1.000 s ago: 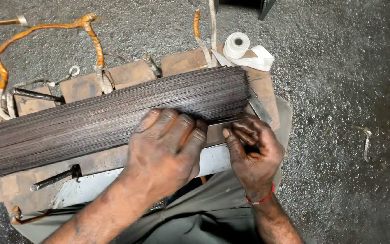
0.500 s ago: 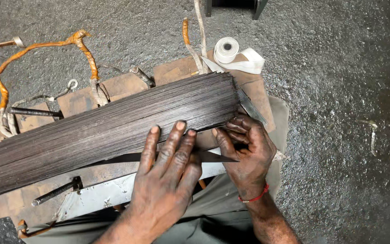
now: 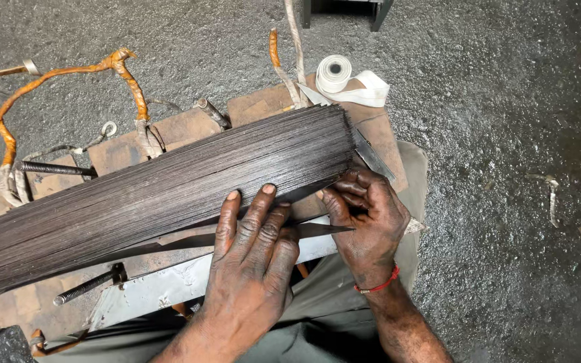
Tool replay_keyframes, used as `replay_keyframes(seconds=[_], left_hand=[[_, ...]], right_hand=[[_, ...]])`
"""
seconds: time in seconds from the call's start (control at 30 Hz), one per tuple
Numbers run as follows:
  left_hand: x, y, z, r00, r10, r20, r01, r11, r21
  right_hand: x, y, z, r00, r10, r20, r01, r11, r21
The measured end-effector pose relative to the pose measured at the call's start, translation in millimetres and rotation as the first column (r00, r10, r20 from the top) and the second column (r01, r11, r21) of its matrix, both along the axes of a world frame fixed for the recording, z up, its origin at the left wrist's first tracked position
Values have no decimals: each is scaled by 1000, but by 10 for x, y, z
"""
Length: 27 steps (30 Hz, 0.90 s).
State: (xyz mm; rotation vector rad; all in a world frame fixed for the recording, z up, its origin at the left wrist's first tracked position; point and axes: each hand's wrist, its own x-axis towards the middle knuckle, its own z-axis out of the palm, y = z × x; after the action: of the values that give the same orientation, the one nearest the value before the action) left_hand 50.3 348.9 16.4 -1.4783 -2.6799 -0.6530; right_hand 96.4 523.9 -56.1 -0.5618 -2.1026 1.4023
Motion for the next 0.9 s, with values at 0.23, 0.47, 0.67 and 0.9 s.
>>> replay_keyframes(seconds=[0.23, 0.47, 0.67, 0.9], left_hand=[[-96, 41, 43, 999, 22, -39, -18, 994, 105], [-326, 160, 164, 995, 71, -72, -60, 988, 145], [-403, 324, 286, 996, 11, -90, -4, 997, 80], [-441, 472, 293, 992, -64, -113, 69, 997, 44]], right_hand=[[-76, 42, -51, 997, -55, -49, 57, 998, 34], [-51, 13, -124, 992, -33, -125, 21, 995, -97], [-69, 5, -107, 989, -58, -139, 54, 998, -33], [-48, 4, -105, 990, -82, -119, 85, 996, 22]])
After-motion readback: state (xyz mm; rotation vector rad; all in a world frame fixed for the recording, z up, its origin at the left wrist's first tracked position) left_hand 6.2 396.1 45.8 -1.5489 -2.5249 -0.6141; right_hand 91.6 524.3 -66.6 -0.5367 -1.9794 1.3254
